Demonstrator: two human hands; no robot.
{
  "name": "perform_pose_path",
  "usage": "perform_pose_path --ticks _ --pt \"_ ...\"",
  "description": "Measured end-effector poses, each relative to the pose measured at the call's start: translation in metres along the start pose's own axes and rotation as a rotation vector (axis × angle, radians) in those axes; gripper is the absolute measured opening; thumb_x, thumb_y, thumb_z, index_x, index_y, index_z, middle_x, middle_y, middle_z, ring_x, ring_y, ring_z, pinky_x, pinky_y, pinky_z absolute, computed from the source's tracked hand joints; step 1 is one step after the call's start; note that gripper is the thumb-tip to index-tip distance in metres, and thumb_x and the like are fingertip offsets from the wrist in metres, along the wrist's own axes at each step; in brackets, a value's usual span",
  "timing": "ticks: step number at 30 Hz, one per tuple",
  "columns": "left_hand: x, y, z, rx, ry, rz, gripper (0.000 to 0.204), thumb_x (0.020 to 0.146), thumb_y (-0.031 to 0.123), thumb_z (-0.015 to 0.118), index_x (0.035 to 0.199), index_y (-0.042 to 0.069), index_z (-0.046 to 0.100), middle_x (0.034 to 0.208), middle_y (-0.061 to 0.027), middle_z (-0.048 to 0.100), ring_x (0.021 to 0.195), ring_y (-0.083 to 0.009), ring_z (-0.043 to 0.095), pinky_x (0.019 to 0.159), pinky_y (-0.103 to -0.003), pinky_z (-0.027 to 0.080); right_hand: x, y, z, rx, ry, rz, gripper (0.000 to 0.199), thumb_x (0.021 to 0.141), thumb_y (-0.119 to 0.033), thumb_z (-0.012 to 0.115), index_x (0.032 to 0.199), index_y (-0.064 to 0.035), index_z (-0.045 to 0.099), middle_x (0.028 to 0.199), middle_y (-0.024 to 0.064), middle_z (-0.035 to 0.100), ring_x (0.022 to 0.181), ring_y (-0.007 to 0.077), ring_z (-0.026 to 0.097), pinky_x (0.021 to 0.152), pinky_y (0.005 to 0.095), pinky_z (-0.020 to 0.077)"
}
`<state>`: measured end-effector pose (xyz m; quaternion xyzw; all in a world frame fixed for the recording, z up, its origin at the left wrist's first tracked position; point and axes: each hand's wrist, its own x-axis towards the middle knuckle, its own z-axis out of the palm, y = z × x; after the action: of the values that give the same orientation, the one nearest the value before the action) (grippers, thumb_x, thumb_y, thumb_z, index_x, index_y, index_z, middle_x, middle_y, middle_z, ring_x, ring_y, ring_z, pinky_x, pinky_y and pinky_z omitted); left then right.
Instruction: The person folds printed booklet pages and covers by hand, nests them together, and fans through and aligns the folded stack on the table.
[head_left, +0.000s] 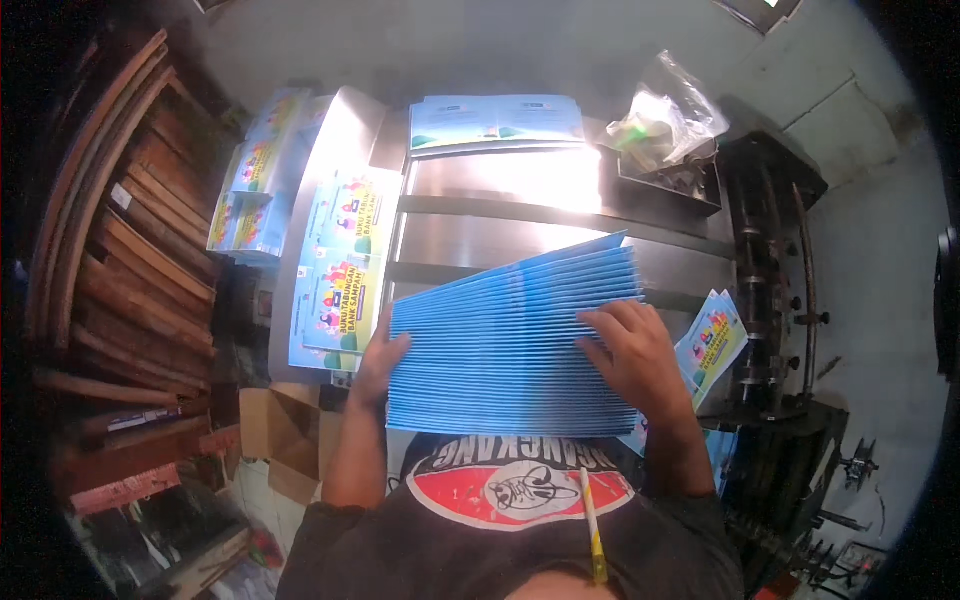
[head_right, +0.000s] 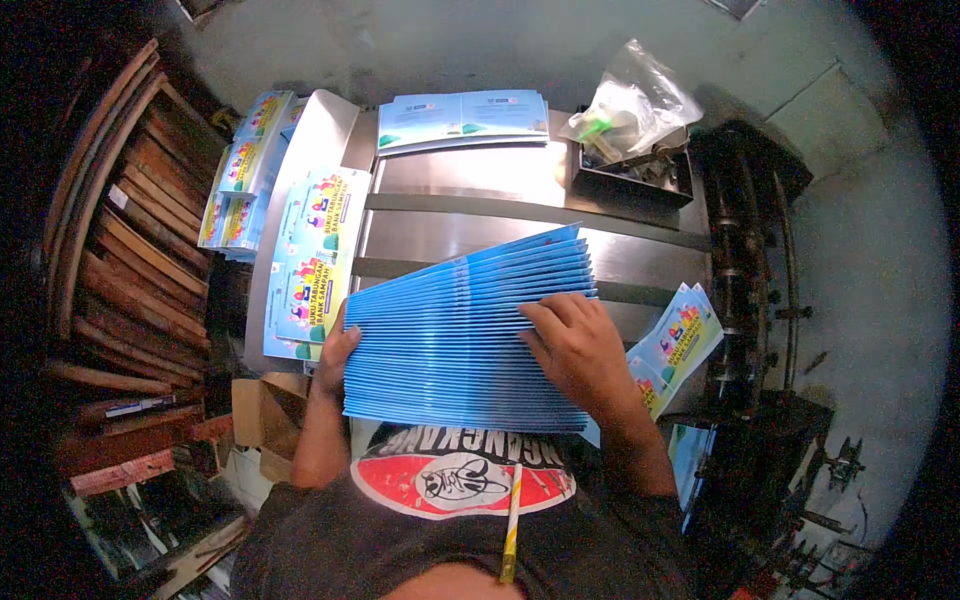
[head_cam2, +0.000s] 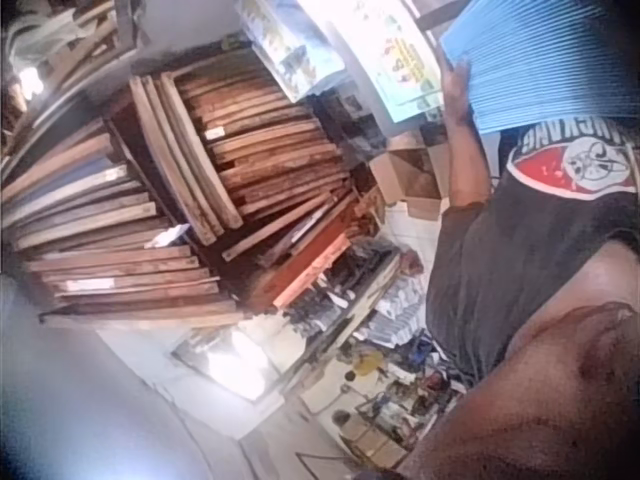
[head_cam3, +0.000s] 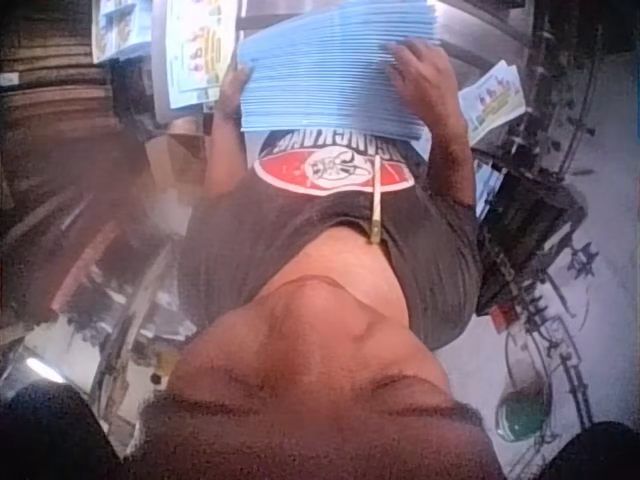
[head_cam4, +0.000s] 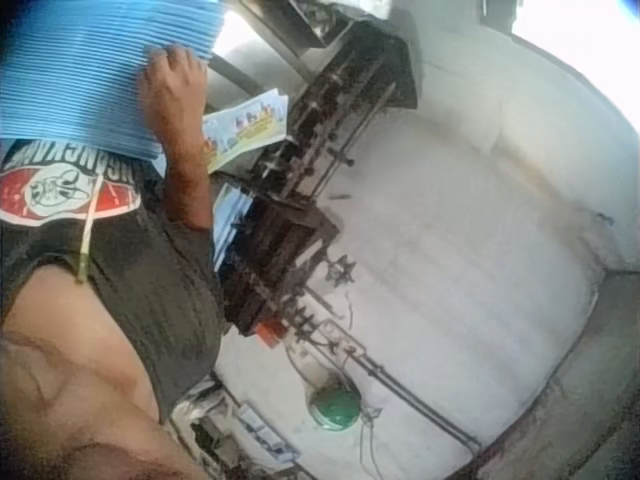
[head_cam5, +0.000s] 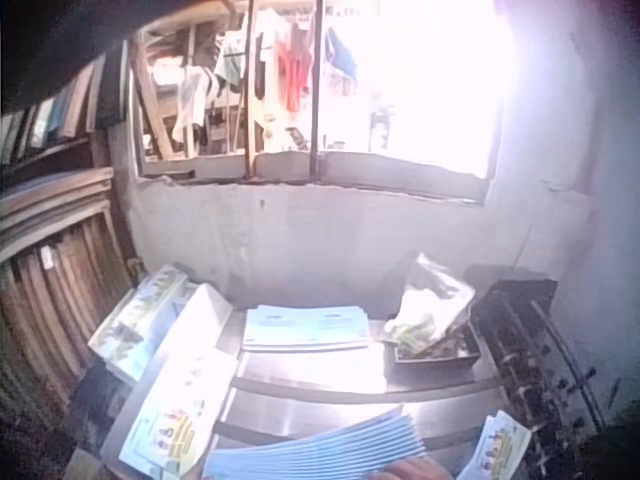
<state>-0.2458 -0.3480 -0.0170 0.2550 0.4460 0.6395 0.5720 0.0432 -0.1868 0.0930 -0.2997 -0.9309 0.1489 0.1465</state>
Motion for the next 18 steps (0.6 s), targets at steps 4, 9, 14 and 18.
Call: perform_pose_path --ticks 4,9,14,18 --pt "0.000 -0.001 -0.002 -0.021 -0.018 -0.011 0.062 0.092 0.027 0.060 0.142 0.002 0.034 0.125 -0.0184 0.056 0.112 -0.0260 0.061 0.097 -0.039 0.052 0.000 0.010 -0.001 -0.060 0.012 0.004 0.025 0.081 -0.012 0.071 0.105 -0.0056 0.066 0.101 0.0088 0.064 0.095 0.0264 0.060 0.082 0.0394 0.0463" --pt "0.002 0.001 0.002 -0.073 -0.032 0.004 0.061 0.092 0.026 0.062 0.142 0.003 0.035 0.126 -0.0182 0.056 0.112 -0.0260 0.061 0.096 -0.040 0.053 -0.003 0.020 -0.006 -0.040 0.009 0.007 0.019 0.082 -0.012 0.071 0.098 -0.0061 0.066 0.099 0.0085 0.064 0.094 0.0260 0.060 0.080 0.0388 0.0465" --pt "0.003 0.005 0.005 -0.059 -0.023 -0.010 0.064 0.092 0.027 0.062 0.144 0.002 0.033 0.127 -0.0182 0.056 0.113 -0.0269 0.060 0.097 -0.040 0.052 -0.004 0.017 -0.009 -0.016 -0.029 -0.008 0.017 0.081 -0.015 0.072 0.095 -0.0073 0.066 0.096 0.0075 0.063 0.092 0.0253 0.060 0.079 0.0383 0.0464" --pt "0.004 0.006 0.006 -0.028 0.003 -0.014 0.067 0.092 0.029 0.062 0.145 0.002 0.032 0.128 -0.0189 0.056 0.114 -0.0273 0.060 0.097 -0.040 0.052 -0.004 0.015 -0.009 -0.005 -0.055 -0.028 0.019 0.080 -0.017 0.073 0.096 -0.0085 0.065 0.093 0.0064 0.062 0.091 0.0250 0.060 0.078 0.0382 0.0463"
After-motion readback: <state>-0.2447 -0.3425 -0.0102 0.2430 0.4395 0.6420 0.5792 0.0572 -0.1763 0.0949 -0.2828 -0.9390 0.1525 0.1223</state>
